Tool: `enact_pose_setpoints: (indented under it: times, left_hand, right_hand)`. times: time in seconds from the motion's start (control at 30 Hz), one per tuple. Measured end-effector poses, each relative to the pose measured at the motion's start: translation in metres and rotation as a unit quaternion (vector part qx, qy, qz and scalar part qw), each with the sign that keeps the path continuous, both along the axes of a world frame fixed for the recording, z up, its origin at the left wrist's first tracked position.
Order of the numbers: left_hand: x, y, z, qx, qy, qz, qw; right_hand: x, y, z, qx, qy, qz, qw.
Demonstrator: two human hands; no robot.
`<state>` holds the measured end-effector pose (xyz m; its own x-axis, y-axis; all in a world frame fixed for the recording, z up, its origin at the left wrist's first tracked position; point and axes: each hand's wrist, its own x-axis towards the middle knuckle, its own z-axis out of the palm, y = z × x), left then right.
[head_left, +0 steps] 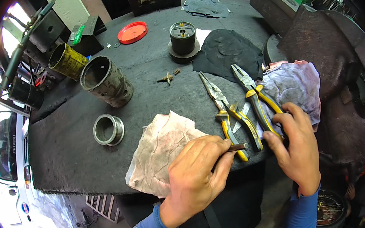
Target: The person uses pliers and a hammer to adjust and tap a small cylindrical mechanical component on a workbench. They repeatedly grip the part, tap it with the hammer, and inspect it while seated at a cluttered workbench in a workshop.
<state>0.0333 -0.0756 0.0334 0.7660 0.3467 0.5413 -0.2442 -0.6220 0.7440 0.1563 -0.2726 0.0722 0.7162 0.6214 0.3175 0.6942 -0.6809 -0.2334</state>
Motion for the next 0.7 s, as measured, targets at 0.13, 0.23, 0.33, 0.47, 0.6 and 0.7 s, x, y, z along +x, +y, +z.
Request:
enact_pose_setpoints:
  times: [0.13, 0.23, 0.33, 0.47, 0.6, 0.7]
  left_hand:
    - [0.005, -0.002, -0.002, 0.018, -0.010, 0.009, 1.000]
    - [0.003, -0.003, -0.005, 0.030, -0.013, 0.018, 0.999]
    - [0.001, -0.002, -0.006, 0.037, -0.015, 0.028, 0.999]
    - [0.001, -0.008, -0.011, 0.048, -0.020, 0.019, 0.998]
    - [-0.001, -0.013, -0.007, 0.058, -0.026, 0.041, 0.997]
    - [0.000, -0.015, -0.008, 0.040, -0.017, 0.058, 0.997]
  right_hand:
    - [0.009, 0.008, 0.004, -0.039, 0.016, 0.013, 0.999]
    - [0.022, 0.011, 0.004, -0.026, 0.016, 0.002, 1.000]
    - [0.015, -0.001, 0.013, 0.092, 0.101, -0.033, 0.990]
    - [-0.042, -0.011, 0.010, 0.458, 0.245, -0.081, 0.851]
    - [-0.087, -0.005, -0.019, 0.520, 0.323, -0.086, 0.786]
    - [-0.062, -0.010, -0.013, 0.338, 0.340, -0.076, 0.875]
